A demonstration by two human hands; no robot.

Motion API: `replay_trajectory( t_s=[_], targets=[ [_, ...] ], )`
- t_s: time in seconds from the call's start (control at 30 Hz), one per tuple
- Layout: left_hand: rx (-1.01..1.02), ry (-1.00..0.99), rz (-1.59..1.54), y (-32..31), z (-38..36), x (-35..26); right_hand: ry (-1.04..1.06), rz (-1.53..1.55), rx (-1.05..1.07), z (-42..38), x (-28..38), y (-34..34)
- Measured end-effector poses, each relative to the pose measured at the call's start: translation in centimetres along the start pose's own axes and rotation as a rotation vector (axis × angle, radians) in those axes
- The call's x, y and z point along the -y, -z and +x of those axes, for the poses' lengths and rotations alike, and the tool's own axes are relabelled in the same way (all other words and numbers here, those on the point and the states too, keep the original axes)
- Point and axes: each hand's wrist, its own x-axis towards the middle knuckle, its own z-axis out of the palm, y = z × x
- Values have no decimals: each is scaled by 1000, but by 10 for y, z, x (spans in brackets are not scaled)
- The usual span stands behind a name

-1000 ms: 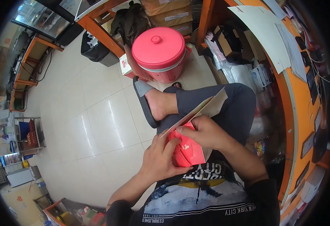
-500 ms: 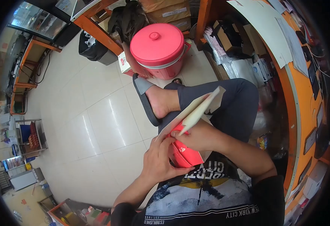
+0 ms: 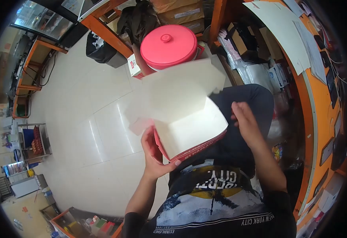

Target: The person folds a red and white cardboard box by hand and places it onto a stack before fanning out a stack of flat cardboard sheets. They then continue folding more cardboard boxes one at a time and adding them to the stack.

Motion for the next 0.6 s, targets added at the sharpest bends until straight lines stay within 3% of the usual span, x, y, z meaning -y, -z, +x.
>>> replay_trajectory(
  t_s=[0.03, 0.13, 0.17, 0.23, 0.33, 0.43, 0.6],
  targets=[
    [-9, 5, -54, -4, 4, -7, -211, 124, 56, 3, -11, 4],
    [113, 119, -117, 0, 8, -1, -339, 881, 584, 6, -18, 4],
    [172, 165, -119, 2, 11, 2, -315, 1075, 651, 10, -17, 3],
    [274, 151, -196, 8, 14, 13, -88, 889, 579, 12, -11, -1],
    [-158, 649, -449, -7, 24, 13, 65, 736, 583, 10, -13, -5],
    [-317, 438, 208, -26, 24, 40, 175, 609, 572, 5, -7, -9],
    [-302, 389, 420, -29, 23, 63, 287, 488, 560, 0, -13, -13]
  ],
)
